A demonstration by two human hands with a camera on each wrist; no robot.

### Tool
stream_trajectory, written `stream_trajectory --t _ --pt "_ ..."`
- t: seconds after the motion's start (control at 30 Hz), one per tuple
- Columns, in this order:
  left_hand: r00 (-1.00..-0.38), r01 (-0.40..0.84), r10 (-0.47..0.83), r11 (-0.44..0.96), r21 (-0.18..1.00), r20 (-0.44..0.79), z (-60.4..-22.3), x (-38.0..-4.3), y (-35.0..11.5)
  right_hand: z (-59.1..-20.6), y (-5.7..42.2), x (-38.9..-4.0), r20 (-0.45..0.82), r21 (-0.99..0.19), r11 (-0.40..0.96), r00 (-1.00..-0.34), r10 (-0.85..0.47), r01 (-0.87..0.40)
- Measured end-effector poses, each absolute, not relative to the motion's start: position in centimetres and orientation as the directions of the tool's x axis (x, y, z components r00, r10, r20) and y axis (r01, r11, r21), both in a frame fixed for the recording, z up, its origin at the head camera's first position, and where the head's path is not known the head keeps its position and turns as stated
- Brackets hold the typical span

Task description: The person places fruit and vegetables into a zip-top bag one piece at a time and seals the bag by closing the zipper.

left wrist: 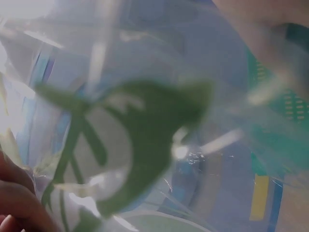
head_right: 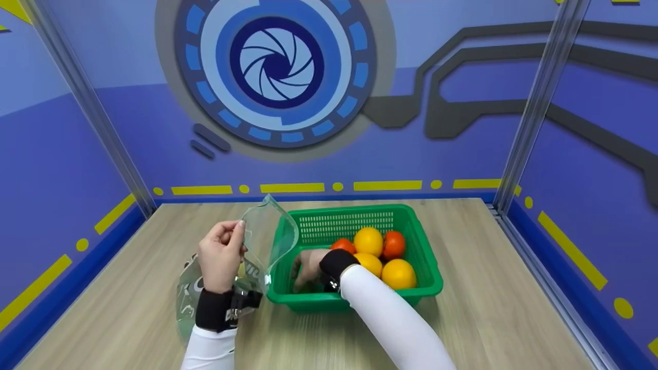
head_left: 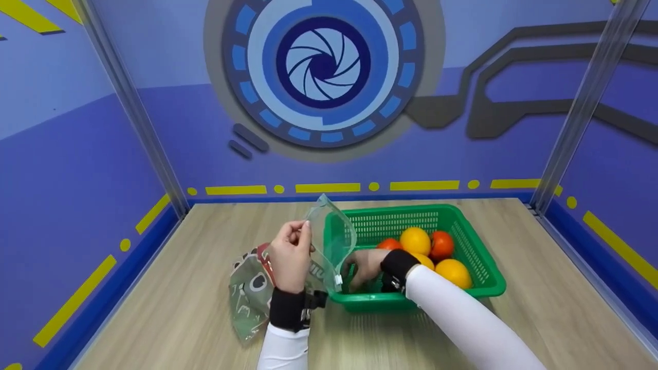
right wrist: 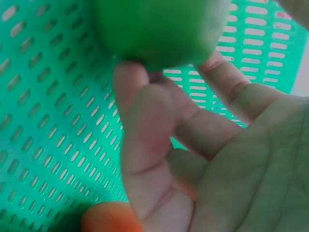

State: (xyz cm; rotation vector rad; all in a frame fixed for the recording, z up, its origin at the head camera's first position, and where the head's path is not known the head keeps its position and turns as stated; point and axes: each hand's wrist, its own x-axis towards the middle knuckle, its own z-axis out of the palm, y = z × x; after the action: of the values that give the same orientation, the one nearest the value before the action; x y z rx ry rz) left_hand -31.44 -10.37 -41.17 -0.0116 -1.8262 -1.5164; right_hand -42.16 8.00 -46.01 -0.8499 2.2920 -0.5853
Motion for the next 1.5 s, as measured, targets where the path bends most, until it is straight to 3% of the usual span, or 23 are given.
stream_trajectory --t 0.4,0.53,0.8,1.0,1.2,1.5 --pt "-0.717 0.445 -0.436 0.313 0.839 0.544 -41.3 -31.4 -10.3 -46.1 8.0 -41.9 -0.398 -0.499 0.784 -0.706 -0.585 -0.369" --pt "-0.727 0.437 -0.438 0.3 0.848 0.529 -41.2 -31.4 -10.3 -46.1 8.0 -42.0 -0.377 -0.534 0.777 -0.729 -0.571 -0.332" --pt "-0.733 0.432 -0.436 0.295 0.852 0.522 -41.3 -31.6 -10.3 -46.2 7.9 -42.6 -0.188 -0.572 0.731 -0.809 -0.558 -0.371" --pt "-0.75 0.414 -0.434 0.279 0.866 0.499 -41.2 -31.6 -10.2 -45.6 8.3 -43.1 -0.08 -0.627 0.716 -0.888 -0.453 -0.308" --pt "-0.755 0.414 -0.423 0.284 0.865 0.501 -41.2 -31.6 -10.2 -44.3 9.0 -43.1 0.013 -0.799 0.566 -0.947 -0.322 -0.204" --pt "-0.753 0.413 -0.431 0.28 0.867 0.498 -41.2 -31.5 -10.1 -41.3 9.5 -41.9 0.169 -0.914 0.315 -0.944 -0.282 -0.257"
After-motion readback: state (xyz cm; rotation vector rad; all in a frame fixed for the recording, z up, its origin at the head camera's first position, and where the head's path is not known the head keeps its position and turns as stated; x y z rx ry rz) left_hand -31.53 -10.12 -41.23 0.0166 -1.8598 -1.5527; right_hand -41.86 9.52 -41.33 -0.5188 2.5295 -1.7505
